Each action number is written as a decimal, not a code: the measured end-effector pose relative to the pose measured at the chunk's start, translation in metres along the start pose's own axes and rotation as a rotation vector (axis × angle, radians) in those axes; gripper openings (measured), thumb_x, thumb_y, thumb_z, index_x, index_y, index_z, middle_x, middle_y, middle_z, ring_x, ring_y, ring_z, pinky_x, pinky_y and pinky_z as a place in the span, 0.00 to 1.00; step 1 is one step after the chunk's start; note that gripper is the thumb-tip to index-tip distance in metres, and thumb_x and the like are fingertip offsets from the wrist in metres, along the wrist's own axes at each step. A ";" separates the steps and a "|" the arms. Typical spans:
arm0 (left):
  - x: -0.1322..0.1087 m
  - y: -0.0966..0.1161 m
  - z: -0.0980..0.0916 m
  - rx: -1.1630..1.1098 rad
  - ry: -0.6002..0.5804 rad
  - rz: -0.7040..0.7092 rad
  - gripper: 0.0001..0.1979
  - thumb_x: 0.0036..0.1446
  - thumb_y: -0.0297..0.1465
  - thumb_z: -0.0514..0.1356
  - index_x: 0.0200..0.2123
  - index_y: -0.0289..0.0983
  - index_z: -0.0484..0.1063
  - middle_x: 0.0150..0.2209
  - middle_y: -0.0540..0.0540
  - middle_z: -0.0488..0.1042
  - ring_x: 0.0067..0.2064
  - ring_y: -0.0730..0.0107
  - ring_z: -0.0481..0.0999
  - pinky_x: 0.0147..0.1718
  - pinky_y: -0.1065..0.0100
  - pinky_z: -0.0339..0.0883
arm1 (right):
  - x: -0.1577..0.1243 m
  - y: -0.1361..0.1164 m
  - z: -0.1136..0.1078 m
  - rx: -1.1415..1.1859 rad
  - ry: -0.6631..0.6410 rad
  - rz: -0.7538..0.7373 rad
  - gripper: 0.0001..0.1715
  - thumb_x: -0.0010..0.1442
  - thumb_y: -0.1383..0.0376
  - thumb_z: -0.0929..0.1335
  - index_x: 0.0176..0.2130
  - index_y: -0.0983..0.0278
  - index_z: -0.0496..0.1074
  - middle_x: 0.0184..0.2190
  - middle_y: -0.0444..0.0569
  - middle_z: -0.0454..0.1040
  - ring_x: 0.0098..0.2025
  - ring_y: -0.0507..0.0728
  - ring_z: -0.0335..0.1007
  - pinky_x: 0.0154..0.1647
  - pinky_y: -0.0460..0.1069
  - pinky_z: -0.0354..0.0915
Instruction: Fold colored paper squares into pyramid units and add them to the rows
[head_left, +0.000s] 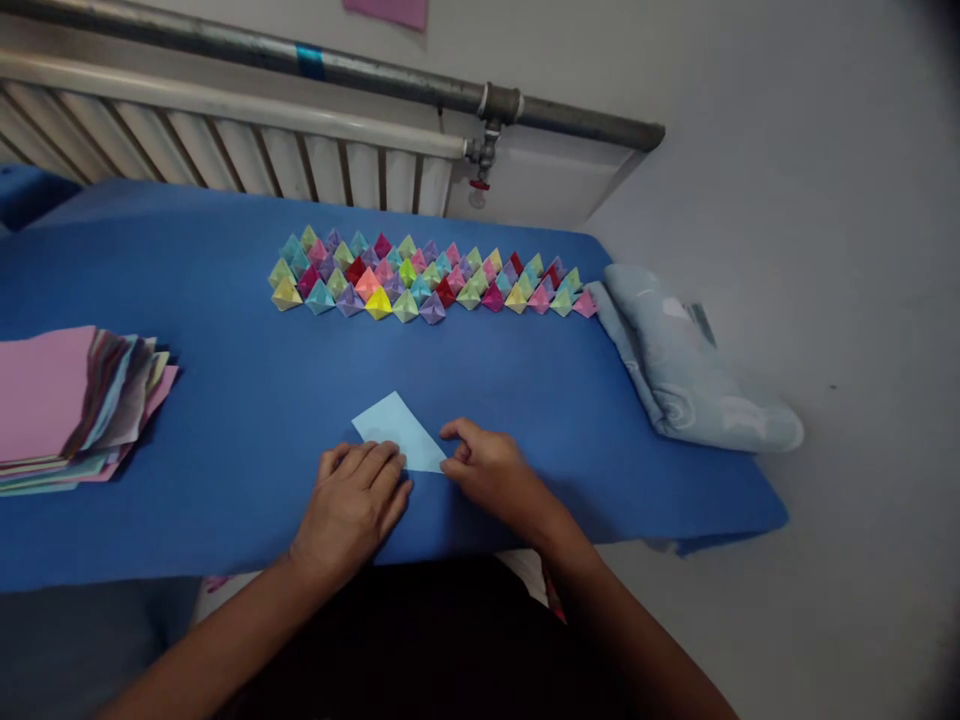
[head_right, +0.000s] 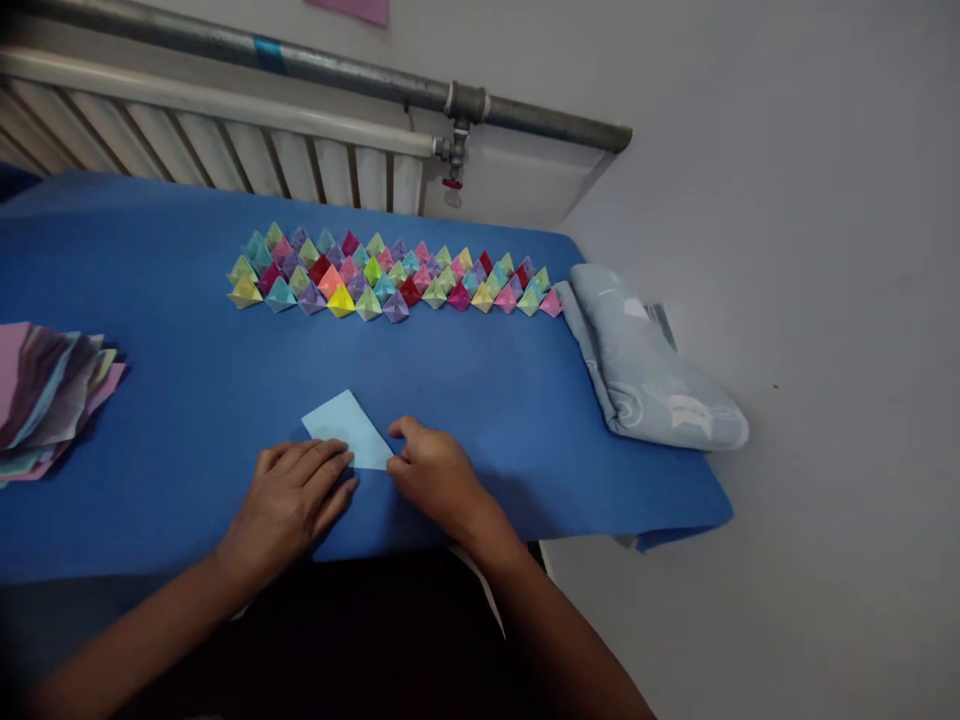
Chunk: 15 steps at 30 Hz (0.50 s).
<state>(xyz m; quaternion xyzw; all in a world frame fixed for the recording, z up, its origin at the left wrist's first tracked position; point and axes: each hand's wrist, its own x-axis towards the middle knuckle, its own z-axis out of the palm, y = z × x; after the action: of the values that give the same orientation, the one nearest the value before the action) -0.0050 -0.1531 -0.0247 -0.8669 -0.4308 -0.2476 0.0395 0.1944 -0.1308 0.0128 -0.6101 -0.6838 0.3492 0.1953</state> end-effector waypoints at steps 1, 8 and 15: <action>0.002 0.000 0.000 -0.006 -0.006 -0.001 0.11 0.65 0.32 0.56 0.45 0.34 0.75 0.46 0.39 0.79 0.46 0.55 0.76 0.45 0.54 0.62 | 0.001 0.000 -0.001 0.094 -0.014 0.034 0.15 0.52 0.73 0.66 0.41 0.61 0.72 0.20 0.37 0.67 0.23 0.50 0.62 0.27 0.45 0.58; 0.015 -0.001 0.002 0.046 0.032 0.054 0.06 0.63 0.26 0.56 0.37 0.34 0.73 0.38 0.41 0.80 0.38 0.58 0.76 0.42 0.56 0.62 | 0.007 -0.001 0.001 0.619 -0.100 0.168 0.12 0.45 0.68 0.70 0.33 0.61 0.67 0.17 0.33 0.62 0.19 0.47 0.54 0.22 0.43 0.52; 0.011 -0.002 -0.024 -0.211 0.080 -0.072 0.06 0.66 0.27 0.54 0.39 0.37 0.71 0.37 0.46 0.79 0.38 0.64 0.76 0.45 0.58 0.63 | -0.011 -0.012 -0.020 0.485 0.121 -0.177 0.15 0.54 0.62 0.68 0.44 0.59 0.72 0.43 0.47 0.76 0.46 0.55 0.71 0.48 0.52 0.65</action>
<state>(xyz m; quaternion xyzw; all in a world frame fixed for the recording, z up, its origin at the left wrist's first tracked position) -0.0104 -0.1507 0.0006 -0.8396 -0.4314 -0.3271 -0.0437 0.2019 -0.1371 0.0373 -0.5029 -0.6180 0.4474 0.4062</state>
